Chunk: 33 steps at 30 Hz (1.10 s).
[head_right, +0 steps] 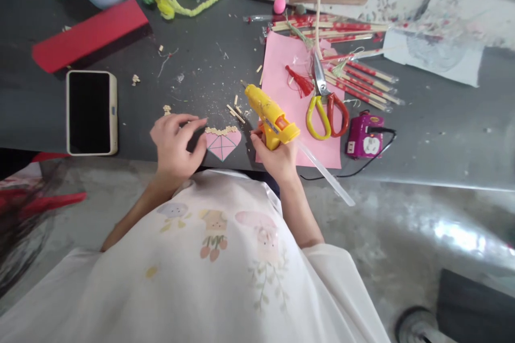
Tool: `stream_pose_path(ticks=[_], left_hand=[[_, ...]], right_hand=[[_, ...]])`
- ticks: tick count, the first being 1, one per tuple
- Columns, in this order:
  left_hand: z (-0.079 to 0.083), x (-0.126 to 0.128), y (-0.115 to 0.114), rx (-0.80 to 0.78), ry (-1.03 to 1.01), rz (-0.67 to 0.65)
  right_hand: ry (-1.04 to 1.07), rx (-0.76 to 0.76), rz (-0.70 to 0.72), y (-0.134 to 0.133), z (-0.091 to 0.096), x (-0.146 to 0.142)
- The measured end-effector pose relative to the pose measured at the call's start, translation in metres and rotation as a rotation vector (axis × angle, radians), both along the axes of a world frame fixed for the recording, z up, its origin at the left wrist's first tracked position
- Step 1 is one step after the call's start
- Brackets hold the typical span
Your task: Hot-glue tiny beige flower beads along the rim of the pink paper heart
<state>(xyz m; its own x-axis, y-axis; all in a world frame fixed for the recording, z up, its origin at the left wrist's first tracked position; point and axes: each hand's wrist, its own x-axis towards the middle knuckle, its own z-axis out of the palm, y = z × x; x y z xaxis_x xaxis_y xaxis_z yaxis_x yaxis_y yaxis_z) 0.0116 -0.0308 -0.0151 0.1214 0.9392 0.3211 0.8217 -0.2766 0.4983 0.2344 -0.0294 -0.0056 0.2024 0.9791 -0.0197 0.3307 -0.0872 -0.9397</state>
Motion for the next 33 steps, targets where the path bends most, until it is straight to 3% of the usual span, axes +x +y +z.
stream_pose_path(ticks=[4,11,22,33], left_hand=[[0.002,-0.019,-0.005,0.014,0.043,0.100],[0.000,-0.030,-0.011,0.017,0.053,0.124],[-0.002,-0.021,-0.020,0.031,0.161,-0.040],[-0.005,-0.020,-0.020,0.051,0.194,-0.097]], right_hand=[[-0.020,0.010,0.001,-0.001,-0.001,0.000],[-0.076,0.003,0.000,-0.003,0.001,0.002],[-0.080,0.004,0.009,-0.003,-0.002,0.010],[-0.044,-0.017,0.021,-0.005,-0.007,0.013]])
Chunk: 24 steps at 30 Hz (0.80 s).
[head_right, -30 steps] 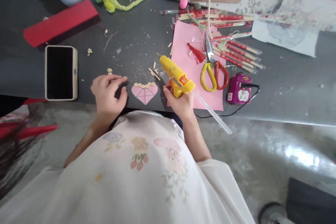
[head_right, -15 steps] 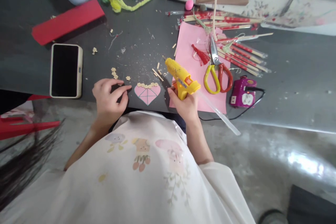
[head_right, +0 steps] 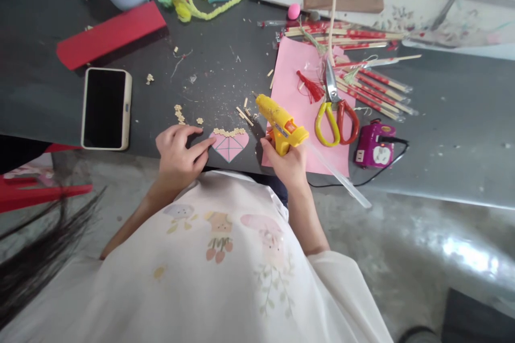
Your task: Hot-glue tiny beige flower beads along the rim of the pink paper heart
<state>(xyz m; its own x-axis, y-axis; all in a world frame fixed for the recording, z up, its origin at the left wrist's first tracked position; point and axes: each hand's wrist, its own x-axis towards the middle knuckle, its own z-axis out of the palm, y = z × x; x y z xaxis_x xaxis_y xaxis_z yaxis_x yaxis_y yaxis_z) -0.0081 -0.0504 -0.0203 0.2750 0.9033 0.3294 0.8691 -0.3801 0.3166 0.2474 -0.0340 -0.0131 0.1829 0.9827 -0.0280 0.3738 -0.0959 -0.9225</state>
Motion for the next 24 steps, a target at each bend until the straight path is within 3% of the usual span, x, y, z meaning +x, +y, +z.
stream_pose_path(ticks=[11,24], left_hand=[[-0.0001,-0.0002,-0.0016,-0.024,0.066,-0.015],[0.0023,0.0018,-0.0021,-0.068,0.049,0.059]], right_hand=[[0.012,-0.022,0.008,-0.0014,-0.0033,-0.0002],[-0.049,0.022,0.026,-0.0002,-0.0028,-0.0005]])
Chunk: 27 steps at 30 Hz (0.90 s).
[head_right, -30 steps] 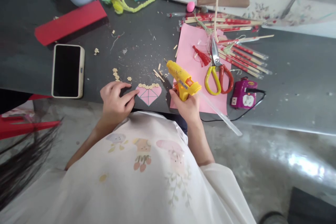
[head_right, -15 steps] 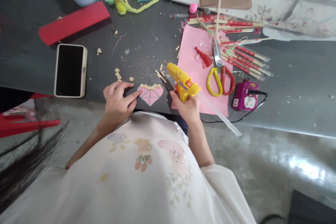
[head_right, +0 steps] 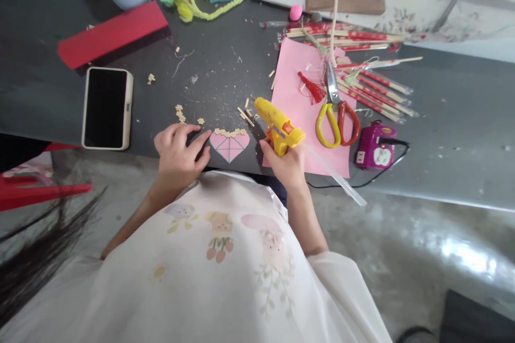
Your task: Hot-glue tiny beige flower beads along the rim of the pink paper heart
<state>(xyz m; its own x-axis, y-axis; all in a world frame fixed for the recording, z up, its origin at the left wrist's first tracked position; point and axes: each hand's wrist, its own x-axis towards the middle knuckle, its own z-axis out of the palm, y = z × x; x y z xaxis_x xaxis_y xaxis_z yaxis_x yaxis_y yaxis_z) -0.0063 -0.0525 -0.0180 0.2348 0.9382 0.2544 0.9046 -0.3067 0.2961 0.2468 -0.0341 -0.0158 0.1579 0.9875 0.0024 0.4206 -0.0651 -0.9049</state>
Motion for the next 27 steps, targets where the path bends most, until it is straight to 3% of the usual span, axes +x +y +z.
stream_pose_path(ticks=[17,27], left_hand=[[-0.001,0.000,-0.001,0.014,0.002,0.024],[-0.001,0.000,-0.001,0.029,0.009,-0.003]], right_hand=[[0.009,-0.055,-0.043,-0.001,0.008,-0.009],[0.131,-0.205,0.038,0.003,0.009,-0.027]])
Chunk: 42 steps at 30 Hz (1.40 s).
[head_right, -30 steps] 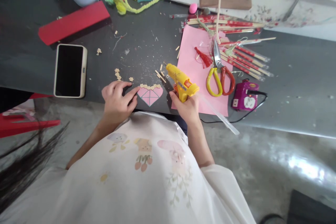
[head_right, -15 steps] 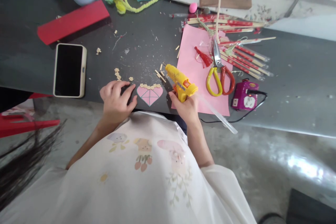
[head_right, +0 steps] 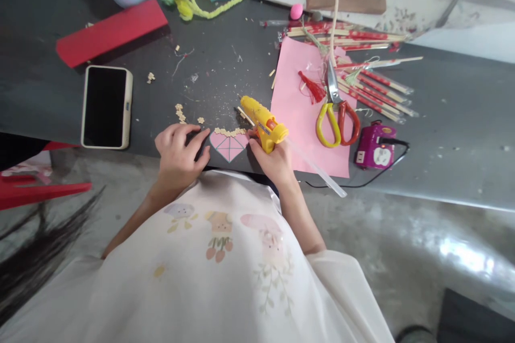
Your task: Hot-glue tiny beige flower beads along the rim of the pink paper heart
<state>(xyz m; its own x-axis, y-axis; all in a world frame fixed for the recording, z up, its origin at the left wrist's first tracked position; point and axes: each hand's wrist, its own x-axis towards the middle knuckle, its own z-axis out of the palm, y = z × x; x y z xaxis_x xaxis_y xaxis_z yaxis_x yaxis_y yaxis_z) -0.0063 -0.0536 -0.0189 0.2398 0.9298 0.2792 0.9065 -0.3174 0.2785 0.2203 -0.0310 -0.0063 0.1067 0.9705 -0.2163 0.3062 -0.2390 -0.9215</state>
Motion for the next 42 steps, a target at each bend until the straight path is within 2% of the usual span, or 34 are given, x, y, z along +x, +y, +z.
stream_pose_path(ticks=[8,20,29,37,42], left_hand=[[0.003,0.001,0.001,-0.120,-0.038,-0.001],[0.002,0.002,0.002,-0.092,-0.027,-0.010],[0.004,0.006,0.002,-0.102,-0.114,0.006],[0.007,0.011,0.005,-0.131,0.032,0.025],[0.006,0.011,0.004,-0.147,0.047,0.051]], right_hand=[[-0.019,0.002,0.013,0.002,0.004,-0.005],[-0.053,0.078,0.044,0.003,-0.005,-0.001],[-0.060,0.021,0.048,-0.001,-0.001,0.000],[-0.062,-0.057,0.084,-0.004,-0.002,0.003],[-0.085,-0.107,0.116,-0.007,-0.003,0.007]])
